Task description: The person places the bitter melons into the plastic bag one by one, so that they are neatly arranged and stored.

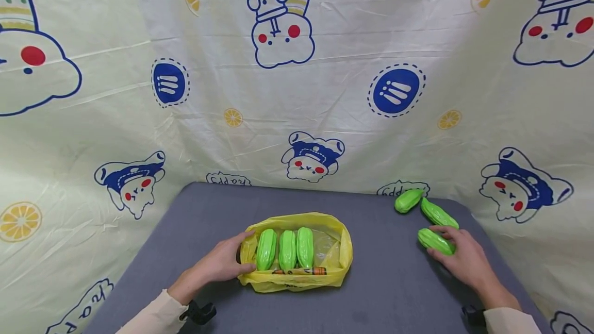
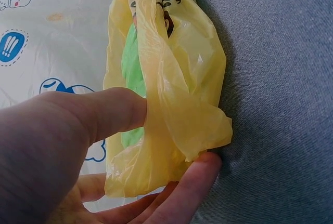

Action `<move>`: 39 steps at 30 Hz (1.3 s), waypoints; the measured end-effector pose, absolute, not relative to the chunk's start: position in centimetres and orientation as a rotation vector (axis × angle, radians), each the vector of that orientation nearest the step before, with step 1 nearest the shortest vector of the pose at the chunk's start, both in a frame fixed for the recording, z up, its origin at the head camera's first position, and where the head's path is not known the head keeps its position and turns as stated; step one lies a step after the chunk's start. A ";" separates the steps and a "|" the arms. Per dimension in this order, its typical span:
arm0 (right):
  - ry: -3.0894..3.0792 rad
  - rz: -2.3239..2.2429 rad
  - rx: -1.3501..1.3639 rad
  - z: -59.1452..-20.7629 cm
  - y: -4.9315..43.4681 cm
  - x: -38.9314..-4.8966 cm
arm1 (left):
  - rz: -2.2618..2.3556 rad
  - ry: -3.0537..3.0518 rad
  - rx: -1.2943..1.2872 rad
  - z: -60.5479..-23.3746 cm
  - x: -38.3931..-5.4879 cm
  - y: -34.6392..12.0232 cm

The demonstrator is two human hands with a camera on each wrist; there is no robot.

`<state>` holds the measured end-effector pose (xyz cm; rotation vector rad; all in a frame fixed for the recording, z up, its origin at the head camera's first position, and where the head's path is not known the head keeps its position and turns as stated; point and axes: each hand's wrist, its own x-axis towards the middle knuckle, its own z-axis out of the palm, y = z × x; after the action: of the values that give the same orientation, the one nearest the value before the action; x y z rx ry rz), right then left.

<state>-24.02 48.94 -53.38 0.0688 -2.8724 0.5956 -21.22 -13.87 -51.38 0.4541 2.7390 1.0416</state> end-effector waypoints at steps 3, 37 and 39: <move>-2.863 0.598 0.083 -53.3 48.6 -24.0 | 1.039 2.741 0.459 -51.3 -21.2 -13.9; -2.768 0.624 0.276 -52.4 45.5 -23.6 | 1.050 2.754 0.443 -51.0 -21.2 -13.6; -2.762 0.621 0.283 -52.4 45.2 -23.6 | 1.051 2.755 0.442 -51.0 -21.1 -13.6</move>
<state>-23.57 45.23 -52.43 0.2833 -2.7616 0.6212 -21.13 -13.60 -51.03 0.4418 2.7546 1.0506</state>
